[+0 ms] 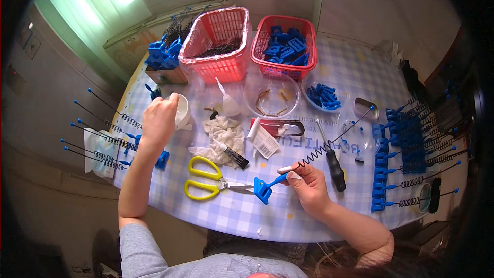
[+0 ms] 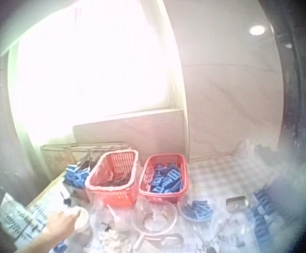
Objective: The person assembles small blue plastic components with springs and metal rods, using glue and scissors.
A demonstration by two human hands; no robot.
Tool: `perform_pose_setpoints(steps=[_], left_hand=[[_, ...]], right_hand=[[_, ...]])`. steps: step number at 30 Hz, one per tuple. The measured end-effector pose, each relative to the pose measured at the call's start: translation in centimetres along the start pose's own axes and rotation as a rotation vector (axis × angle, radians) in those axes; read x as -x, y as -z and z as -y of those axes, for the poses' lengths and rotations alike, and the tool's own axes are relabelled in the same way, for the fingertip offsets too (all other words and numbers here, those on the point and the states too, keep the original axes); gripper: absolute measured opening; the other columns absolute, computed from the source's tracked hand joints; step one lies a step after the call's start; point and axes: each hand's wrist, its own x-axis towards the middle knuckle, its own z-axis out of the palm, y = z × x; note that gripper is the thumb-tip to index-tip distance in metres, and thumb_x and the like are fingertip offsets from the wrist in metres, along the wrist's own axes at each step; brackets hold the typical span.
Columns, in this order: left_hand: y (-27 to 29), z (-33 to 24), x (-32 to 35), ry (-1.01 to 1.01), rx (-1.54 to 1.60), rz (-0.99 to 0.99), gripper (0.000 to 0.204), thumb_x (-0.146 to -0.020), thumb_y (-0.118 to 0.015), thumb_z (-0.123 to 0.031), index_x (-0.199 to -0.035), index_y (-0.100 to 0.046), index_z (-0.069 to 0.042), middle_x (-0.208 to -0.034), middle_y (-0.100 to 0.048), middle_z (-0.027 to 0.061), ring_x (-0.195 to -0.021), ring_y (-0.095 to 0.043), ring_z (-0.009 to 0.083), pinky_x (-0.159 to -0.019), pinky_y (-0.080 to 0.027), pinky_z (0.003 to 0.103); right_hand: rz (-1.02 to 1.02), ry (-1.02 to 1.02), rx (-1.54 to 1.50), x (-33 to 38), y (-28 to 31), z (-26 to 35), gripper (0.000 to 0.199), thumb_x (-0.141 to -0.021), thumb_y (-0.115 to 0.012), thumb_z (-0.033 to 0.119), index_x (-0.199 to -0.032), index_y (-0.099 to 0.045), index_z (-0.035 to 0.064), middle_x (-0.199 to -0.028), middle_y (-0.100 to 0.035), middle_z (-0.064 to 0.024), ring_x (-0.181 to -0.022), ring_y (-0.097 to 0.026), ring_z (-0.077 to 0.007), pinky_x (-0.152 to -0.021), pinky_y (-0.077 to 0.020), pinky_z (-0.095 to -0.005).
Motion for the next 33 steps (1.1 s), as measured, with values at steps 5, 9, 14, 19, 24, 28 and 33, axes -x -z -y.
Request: perform_pose_setpoints(steps=[5,9,14,19,24,28,33], left_hand=[[-0.5,0.5,0.1,-0.017,0.042,-0.002,0.018,-0.064,-0.051,0.004,-0.08,-0.048,-0.003,-0.068,-0.058,0.0124,-0.072,-0.054,0.0277,-0.062,-0.044,0.037],[0.7,0.6,0.2,-0.008,0.169,-0.184,0.013,-0.069,-0.049,0.002,-0.081,-0.049,-0.002,-0.073,-0.057,0.0142,-0.074,-0.053,0.0291,-0.062,-0.043,0.039],[2.8,-0.1,1.4,-0.012,0.586,-0.079,0.022,-0.071,-0.044,0.004,-0.092,-0.052,0.001,-0.08,-0.057,0.0156,-0.082,-0.055,0.0267,-0.068,-0.043,0.031],[2.6,-2.2,3.0,0.174,1.525,0.241,0.016,-0.08,-0.041,0.003,-0.093,-0.05,0.0,-0.082,-0.054,0.0028,-0.079,-0.048,0.0051,-0.067,-0.038,0.018],[3.2,-4.9,3.0,0.006,1.53,0.408,0.009,-0.082,-0.047,-0.007,-0.089,-0.051,-0.001,-0.077,-0.049,-0.0022,-0.068,-0.039,0.0018,-0.057,-0.032,0.017],[3.3,-6.6,3.4,-0.316,1.171,0.228,0.003,-0.075,-0.054,-0.002,-0.077,-0.052,0.0,-0.066,-0.045,0.0092,-0.059,-0.046,0.0211,-0.055,-0.037,0.026],[4.2,-10.4,4.1,-0.446,1.07,0.151,0.014,-0.069,-0.058,0.0,-0.082,-0.052,-0.002,-0.07,-0.046,0.0097,-0.063,-0.048,0.0257,-0.058,-0.041,0.032]], right_hand=[[-0.007,-0.006,-0.002,-0.1,-0.2,0.1,0.011,-0.084,-0.05,0.008,-0.092,-0.053,0.0011,-0.088,-0.058,-0.0068,-0.077,-0.054,-0.0098,-0.071,-0.0443,-0.0235],[-0.001,-0.003,-0.016,-0.1,-0.2,0.1,0.011,-0.084,-0.049,0.007,-0.092,-0.053,0.0014,-0.088,-0.058,-0.0065,-0.077,-0.054,-0.0095,-0.071,-0.0442,-0.0235],[-0.006,-0.003,-0.012,0.0,-0.2,0.1,0.01,-0.084,-0.049,0.007,-0.092,-0.053,0.0018,-0.089,-0.058,-0.0065,-0.078,-0.054,-0.0095,-0.072,-0.044,-0.0235],[0.014,-0.023,-0.007,-0.1,-0.1,0.2,0.012,-0.084,-0.049,0.008,-0.093,-0.053,0.002,-0.091,-0.058,-0.0065,-0.079,-0.054,-0.01,-0.073,-0.0441,-0.0243],[0.011,-0.03,-0.011,-0.1,0.2,-0.1,0.012,-0.084,-0.049,0.008,-0.094,-0.053,0.0019,-0.094,-0.058,-0.0074,-0.082,-0.055,-0.0112,-0.075,-0.0447,-0.026],[0.018,-0.048,0.005,-0.3,-0.3,-0.1,0.013,-0.084,-0.049,0.009,-0.094,-0.053,0.0015,-0.095,-0.058,-0.0081,-0.084,-0.055,-0.0114,-0.076,-0.045,-0.0266],[0.04,-0.051,-0.017,-0.3,0.2,0.0,0.014,-0.084,-0.049,0.009,-0.096,-0.053,0.0011,-0.094,-0.058,-0.0068,-0.082,-0.054,-0.0103,-0.075,-0.0455,-0.026]])
